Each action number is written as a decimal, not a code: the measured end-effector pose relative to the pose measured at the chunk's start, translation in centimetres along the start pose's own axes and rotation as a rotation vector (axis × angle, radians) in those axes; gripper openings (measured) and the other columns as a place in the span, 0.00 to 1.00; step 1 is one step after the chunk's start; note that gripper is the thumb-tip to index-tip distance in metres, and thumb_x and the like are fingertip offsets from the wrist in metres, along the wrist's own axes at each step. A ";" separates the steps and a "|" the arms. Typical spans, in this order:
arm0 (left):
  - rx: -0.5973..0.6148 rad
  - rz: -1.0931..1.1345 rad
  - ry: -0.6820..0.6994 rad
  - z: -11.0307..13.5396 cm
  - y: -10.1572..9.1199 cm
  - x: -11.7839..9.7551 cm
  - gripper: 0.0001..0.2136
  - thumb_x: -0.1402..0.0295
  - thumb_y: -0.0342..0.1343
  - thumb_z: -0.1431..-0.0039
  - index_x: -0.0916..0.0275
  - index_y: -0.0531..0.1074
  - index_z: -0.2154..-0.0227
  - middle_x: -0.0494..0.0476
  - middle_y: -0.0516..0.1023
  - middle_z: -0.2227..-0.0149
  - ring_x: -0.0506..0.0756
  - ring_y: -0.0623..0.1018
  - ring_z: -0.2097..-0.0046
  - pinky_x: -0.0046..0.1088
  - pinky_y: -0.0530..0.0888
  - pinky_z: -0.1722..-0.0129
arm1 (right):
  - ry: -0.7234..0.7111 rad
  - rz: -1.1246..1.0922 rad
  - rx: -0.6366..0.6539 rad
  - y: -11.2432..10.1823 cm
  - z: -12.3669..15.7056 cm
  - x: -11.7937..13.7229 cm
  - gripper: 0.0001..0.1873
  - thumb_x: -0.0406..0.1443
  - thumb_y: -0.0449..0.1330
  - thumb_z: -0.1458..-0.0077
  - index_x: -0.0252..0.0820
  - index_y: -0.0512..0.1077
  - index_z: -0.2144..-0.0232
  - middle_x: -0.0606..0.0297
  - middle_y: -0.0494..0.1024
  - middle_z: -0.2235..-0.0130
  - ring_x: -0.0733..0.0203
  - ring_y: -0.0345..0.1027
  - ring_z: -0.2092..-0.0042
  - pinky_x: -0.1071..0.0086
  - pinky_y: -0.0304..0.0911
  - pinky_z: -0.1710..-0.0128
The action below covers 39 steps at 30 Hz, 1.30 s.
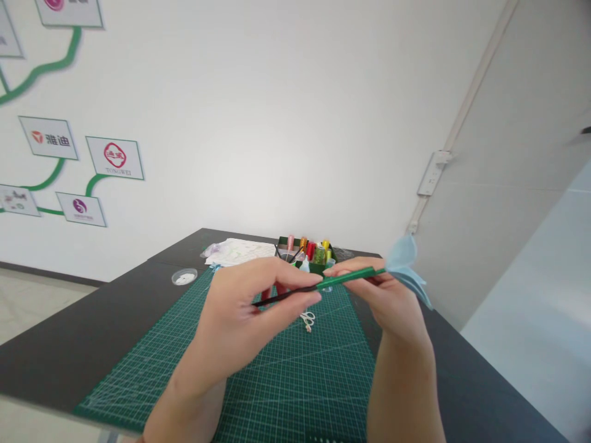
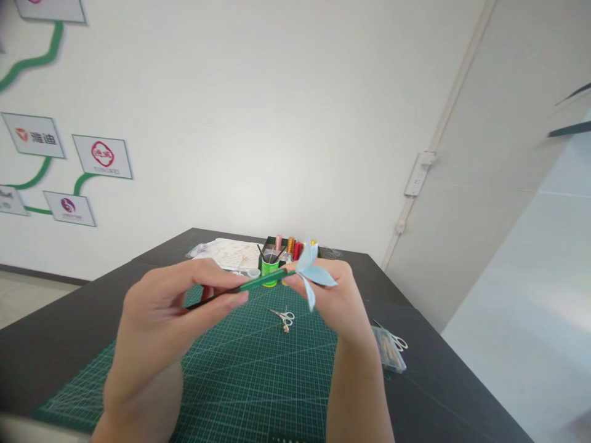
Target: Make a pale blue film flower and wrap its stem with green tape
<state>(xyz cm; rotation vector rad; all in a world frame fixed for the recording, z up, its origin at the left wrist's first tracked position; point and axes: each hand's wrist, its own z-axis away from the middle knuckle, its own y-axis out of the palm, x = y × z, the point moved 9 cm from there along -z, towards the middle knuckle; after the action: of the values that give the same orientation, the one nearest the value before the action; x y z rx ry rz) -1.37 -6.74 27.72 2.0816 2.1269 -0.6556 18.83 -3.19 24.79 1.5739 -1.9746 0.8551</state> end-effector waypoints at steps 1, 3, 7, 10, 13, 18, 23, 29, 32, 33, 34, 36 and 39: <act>-0.023 0.056 -0.039 -0.1 -0.1 0.7 0.07 0.74 0.66 0.42 0.55 0.79 0.63 0.45 0.81 0.70 0.44 0.73 0.73 0.19 0.70 0.74 | 0.013 -0.073 -0.020 -0.2 -0.1 -0.2 0.07 0.42 0.69 0.47 0.48 0.83 0.73 0.67 0.75 0.77 0.64 0.63 0.75 0.71 0.58 0.76; -0.040 0.182 -0.127 -0.4 0.1 2.3 0.07 0.74 0.66 0.42 0.54 0.80 0.64 0.46 0.81 0.71 0.45 0.73 0.73 0.19 0.69 0.76 | 0.027 -0.203 -0.065 -0.6 -0.3 -0.5 0.11 0.44 0.67 0.44 0.46 0.79 0.74 0.72 0.65 0.81 0.67 0.52 0.78 0.71 0.50 0.78; -0.006 0.415 -0.297 -1.1 1.6 5.4 0.05 0.73 0.66 0.44 0.56 0.81 0.67 0.49 0.80 0.74 0.46 0.73 0.75 0.21 0.69 0.78 | 0.037 -0.144 -0.148 -1.2 -0.7 -0.5 0.15 0.45 0.61 0.38 0.44 0.72 0.74 0.71 0.65 0.76 0.65 0.58 0.71 0.71 0.57 0.70; 0.009 0.489 -0.379 -1.6 2.5 6.7 0.04 0.73 0.65 0.46 0.57 0.81 0.69 0.51 0.80 0.74 0.46 0.72 0.77 0.21 0.69 0.80 | 0.001 0.070 -0.252 -2.0 -0.7 0.2 0.09 0.42 0.61 0.37 0.45 0.74 0.67 0.67 0.74 0.66 0.63 0.67 0.62 0.69 0.62 0.59; 0.013 0.496 -0.405 -1.9 2.9 7.2 0.03 0.72 0.65 0.48 0.57 0.80 0.71 0.50 0.79 0.76 0.46 0.70 0.79 0.21 0.68 0.81 | -0.039 0.108 -0.261 -1.6 -0.4 1.0 0.06 0.41 0.60 0.36 0.48 0.75 0.60 0.65 0.78 0.58 0.60 0.71 0.55 0.66 0.65 0.52; 0.034 0.458 -0.377 -1.9 3.0 7.1 0.03 0.70 0.64 0.47 0.57 0.79 0.69 0.50 0.78 0.76 0.46 0.69 0.79 0.22 0.68 0.81 | -0.048 -0.097 -0.137 0.6 0.4 2.1 0.08 0.39 0.58 0.35 0.50 0.75 0.54 0.63 0.78 0.53 0.58 0.73 0.51 0.63 0.70 0.49; 0.057 0.445 -0.337 -1.6 4.3 6.1 0.02 0.70 0.64 0.45 0.57 0.80 0.68 0.50 0.78 0.75 0.47 0.70 0.77 0.23 0.68 0.79 | 0.050 -0.139 -0.026 3.0 1.2 2.5 0.10 0.39 0.58 0.35 0.49 0.73 0.52 0.67 0.76 0.63 0.66 0.68 0.70 0.73 0.65 0.74; -0.061 0.388 -0.312 -1.5 3.6 6.1 0.04 0.69 0.64 0.44 0.56 0.80 0.66 0.49 0.77 0.75 0.46 0.69 0.77 0.23 0.68 0.78 | 0.072 0.076 -0.115 2.1 1.5 3.0 0.08 0.39 0.58 0.37 0.45 0.77 0.61 0.75 0.59 0.81 0.68 0.47 0.79 0.72 0.45 0.80; -0.237 0.320 -0.315 -1.6 1.1 7.2 0.04 0.69 0.65 0.44 0.57 0.80 0.65 0.49 0.78 0.75 0.46 0.69 0.78 0.22 0.66 0.81 | 0.027 0.181 -0.149 0.4 1.6 3.6 0.10 0.39 0.61 0.40 0.44 0.78 0.71 0.71 0.63 0.81 0.68 0.50 0.78 0.71 0.46 0.80; -0.278 0.311 -0.310 -1.6 0.4 7.6 0.05 0.69 0.65 0.45 0.57 0.80 0.64 0.49 0.78 0.75 0.46 0.69 0.78 0.22 0.66 0.81 | 0.012 0.209 -0.168 -0.4 1.6 3.7 0.10 0.39 0.62 0.41 0.44 0.79 0.72 0.71 0.64 0.81 0.68 0.50 0.79 0.71 0.46 0.80; -0.316 0.299 -0.308 -1.6 -0.4 7.9 0.05 0.69 0.65 0.45 0.57 0.80 0.64 0.50 0.79 0.74 0.46 0.69 0.78 0.21 0.66 0.81 | 0.009 0.248 -0.190 -1.3 1.7 3.7 0.10 0.39 0.62 0.41 0.45 0.80 0.72 0.71 0.64 0.82 0.68 0.47 0.80 0.71 0.44 0.81; -0.385 0.269 -0.305 -1.6 -1.7 8.5 0.05 0.68 0.66 0.45 0.58 0.80 0.64 0.50 0.79 0.74 0.46 0.69 0.77 0.21 0.66 0.80 | 0.001 0.306 -0.222 -3.1 1.9 3.6 0.09 0.40 0.63 0.42 0.46 0.81 0.73 0.70 0.66 0.82 0.68 0.47 0.80 0.71 0.44 0.81; -0.498 0.246 -0.287 -1.5 -3.4 9.0 0.06 0.69 0.66 0.46 0.58 0.80 0.64 0.49 0.78 0.74 0.45 0.68 0.78 0.21 0.65 0.80 | -0.001 0.347 -0.191 -5.0 1.9 2.8 0.08 0.41 0.67 0.47 0.47 0.82 0.75 0.67 0.71 0.80 0.67 0.52 0.79 0.70 0.48 0.80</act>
<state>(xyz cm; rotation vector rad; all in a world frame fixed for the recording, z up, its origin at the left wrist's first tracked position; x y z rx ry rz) -4.94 2.27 26.63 1.8032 1.6342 -0.3247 23.12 -7.15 26.33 1.1445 -2.2937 0.7636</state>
